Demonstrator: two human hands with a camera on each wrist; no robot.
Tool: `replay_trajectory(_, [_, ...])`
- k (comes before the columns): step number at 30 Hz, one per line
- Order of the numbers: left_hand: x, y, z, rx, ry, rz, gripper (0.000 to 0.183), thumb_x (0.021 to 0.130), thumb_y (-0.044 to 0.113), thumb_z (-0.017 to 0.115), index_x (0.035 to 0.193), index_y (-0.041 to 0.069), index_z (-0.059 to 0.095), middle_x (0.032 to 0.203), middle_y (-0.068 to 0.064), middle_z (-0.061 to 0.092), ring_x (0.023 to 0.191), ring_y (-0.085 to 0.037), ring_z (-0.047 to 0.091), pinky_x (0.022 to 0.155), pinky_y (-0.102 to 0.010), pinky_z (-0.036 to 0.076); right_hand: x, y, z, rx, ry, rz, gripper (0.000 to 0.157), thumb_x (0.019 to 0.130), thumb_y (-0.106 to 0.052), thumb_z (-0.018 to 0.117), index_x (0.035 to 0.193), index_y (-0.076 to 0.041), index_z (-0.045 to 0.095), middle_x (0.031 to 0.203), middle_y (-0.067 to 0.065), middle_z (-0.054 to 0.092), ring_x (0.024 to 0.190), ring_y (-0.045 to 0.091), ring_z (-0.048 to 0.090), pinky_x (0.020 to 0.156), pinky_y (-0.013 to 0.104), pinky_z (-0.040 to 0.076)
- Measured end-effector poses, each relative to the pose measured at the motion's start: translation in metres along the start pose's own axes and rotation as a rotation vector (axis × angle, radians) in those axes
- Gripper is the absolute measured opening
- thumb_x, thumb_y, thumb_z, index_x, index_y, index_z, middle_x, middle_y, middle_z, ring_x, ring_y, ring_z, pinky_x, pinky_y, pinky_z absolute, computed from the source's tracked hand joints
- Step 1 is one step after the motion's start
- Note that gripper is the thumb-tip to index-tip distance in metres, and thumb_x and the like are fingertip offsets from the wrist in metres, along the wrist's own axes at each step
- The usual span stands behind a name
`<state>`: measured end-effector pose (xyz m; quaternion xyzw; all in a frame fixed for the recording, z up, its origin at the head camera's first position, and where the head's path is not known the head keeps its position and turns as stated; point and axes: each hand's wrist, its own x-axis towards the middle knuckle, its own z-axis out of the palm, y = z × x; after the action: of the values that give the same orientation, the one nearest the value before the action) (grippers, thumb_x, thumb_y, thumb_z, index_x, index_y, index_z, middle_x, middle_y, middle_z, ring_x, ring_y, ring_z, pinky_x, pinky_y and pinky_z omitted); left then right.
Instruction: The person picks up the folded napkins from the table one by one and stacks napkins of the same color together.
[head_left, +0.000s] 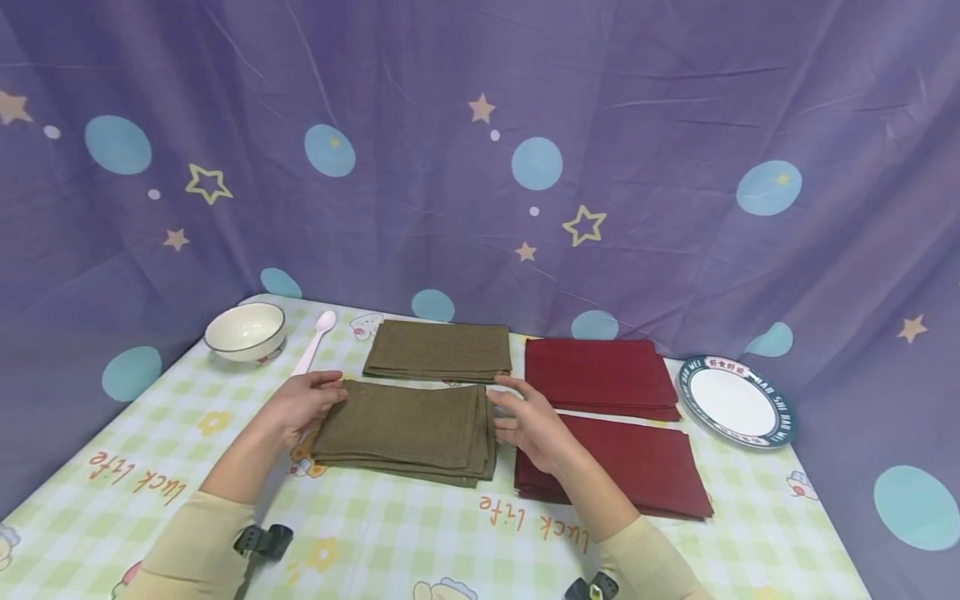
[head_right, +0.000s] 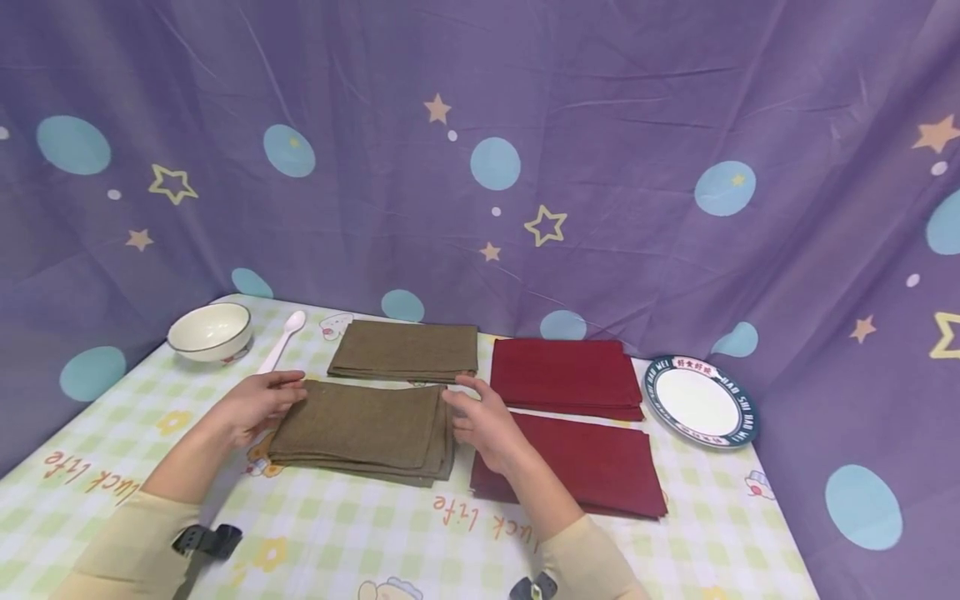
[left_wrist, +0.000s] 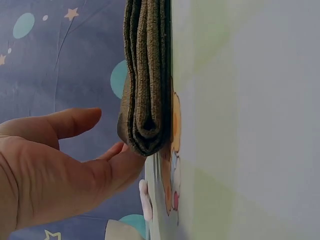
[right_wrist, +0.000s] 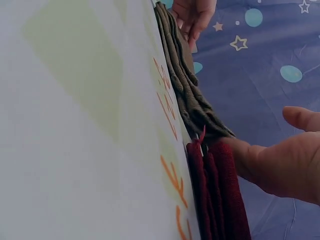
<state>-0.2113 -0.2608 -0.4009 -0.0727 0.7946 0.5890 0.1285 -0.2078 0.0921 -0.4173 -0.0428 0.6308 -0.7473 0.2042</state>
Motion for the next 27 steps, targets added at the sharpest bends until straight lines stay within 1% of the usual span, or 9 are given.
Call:
replay_trajectory(2, [0.001, -0.001, 0.000, -0.006, -0.003, 0.008, 0.061, 0.102, 0.006, 0.054, 0.152, -0.015, 0.026, 0.148, -0.030, 0.039, 0.083, -0.004, 0.053, 0.067, -0.019, 0.049, 0.000, 0.002, 0.001, 0.010, 0.002, 0.005, 0.067, 0.101, -0.022, 0.061, 0.156, -0.001, 0.029, 0.157, 0.032, 0.025, 0.140, 0.057, 0.029, 0.115, 0.059, 0.029])
replay_trajectory(5, [0.001, -0.003, -0.001, 0.003, -0.024, 0.014, 0.060, 0.102, 0.006, 0.054, 0.150, -0.017, 0.027, 0.150, -0.035, 0.036, 0.112, -0.023, 0.060, 0.089, -0.028, 0.055, -0.001, 0.003, 0.003, -0.011, 0.001, 0.018, 0.069, 0.101, -0.017, 0.061, 0.155, 0.006, 0.027, 0.158, 0.034, 0.023, 0.144, 0.052, 0.023, 0.116, 0.054, 0.027])
replay_trajectory(9, [0.001, -0.004, -0.001, 0.025, -0.049, 0.011, 0.060, 0.101, 0.007, 0.054, 0.149, -0.019, 0.028, 0.152, -0.039, 0.030, 0.135, -0.038, 0.044, 0.103, -0.041, 0.048, -0.002, 0.004, 0.007, -0.059, 0.001, 0.038, 0.072, 0.100, -0.014, 0.062, 0.153, 0.014, 0.022, 0.157, 0.037, 0.021, 0.146, 0.049, 0.020, 0.117, 0.054, 0.026])
replay_trajectory(11, [0.001, -0.004, -0.001, 0.024, -0.055, 0.019, 0.061, 0.101, 0.007, 0.055, 0.149, -0.019, 0.028, 0.148, -0.038, 0.037, 0.123, -0.029, 0.056, 0.095, -0.034, 0.053, -0.003, 0.005, 0.009, -0.077, 0.003, 0.040, 0.072, 0.099, -0.013, 0.061, 0.152, 0.016, 0.022, 0.157, 0.037, 0.022, 0.146, 0.049, 0.020, 0.116, 0.057, 0.026])
replay_trajectory(13, [0.001, -0.004, -0.001, -0.002, -0.059, 0.018, 0.063, 0.099, 0.005, 0.058, 0.150, -0.017, 0.028, 0.127, -0.032, 0.059, 0.091, -0.014, 0.065, 0.072, -0.024, 0.056, -0.003, 0.005, 0.010, -0.094, 0.005, 0.038, 0.071, 0.099, -0.012, 0.061, 0.152, 0.017, 0.022, 0.156, 0.037, 0.024, 0.146, 0.049, 0.020, 0.114, 0.062, 0.026])
replay_trajectory(17, [0.000, -0.004, 0.001, -0.077, -0.101, 0.029, 0.068, 0.096, 0.000, 0.058, 0.154, -0.011, 0.025, 0.085, -0.002, 0.067, 0.052, -0.002, 0.050, 0.047, -0.019, 0.046, -0.002, 0.008, 0.009, -0.135, 0.021, 0.030, 0.067, 0.099, -0.011, 0.061, 0.152, 0.014, 0.028, 0.155, 0.036, 0.030, 0.145, 0.048, 0.024, 0.111, 0.067, 0.028])
replay_trajectory(19, [-0.001, -0.004, 0.002, -0.062, -0.110, 0.047, 0.068, 0.095, -0.001, 0.059, 0.155, -0.009, 0.026, 0.089, -0.004, 0.068, 0.046, -0.001, 0.045, 0.042, -0.018, 0.041, 0.000, 0.011, 0.009, -0.152, 0.035, 0.024, 0.064, 0.099, -0.010, 0.062, 0.151, 0.011, 0.032, 0.152, 0.035, 0.035, 0.143, 0.047, 0.030, 0.109, 0.067, 0.031])
replay_trajectory(23, [-0.002, -0.003, 0.004, 0.019, -0.096, 0.097, 0.065, 0.095, -0.003, 0.061, 0.152, -0.007, 0.032, 0.116, -0.027, 0.065, 0.037, 0.000, 0.035, 0.035, -0.017, 0.032, 0.002, 0.014, 0.007, -0.178, 0.057, -0.004, 0.058, 0.098, -0.006, 0.063, 0.150, 0.007, 0.039, 0.145, 0.034, 0.046, 0.134, 0.044, 0.046, 0.104, 0.064, 0.040])
replay_trajectory(27, [-0.002, -0.002, 0.006, 0.021, -0.109, 0.127, 0.063, 0.095, -0.005, 0.059, 0.152, -0.008, 0.032, 0.129, -0.034, 0.058, 0.046, -0.004, 0.052, 0.043, -0.021, 0.046, 0.003, 0.014, 0.005, -0.188, 0.073, -0.016, 0.055, 0.098, -0.005, 0.065, 0.148, 0.002, 0.045, 0.136, 0.029, 0.058, 0.116, 0.035, 0.063, 0.095, 0.055, 0.052])
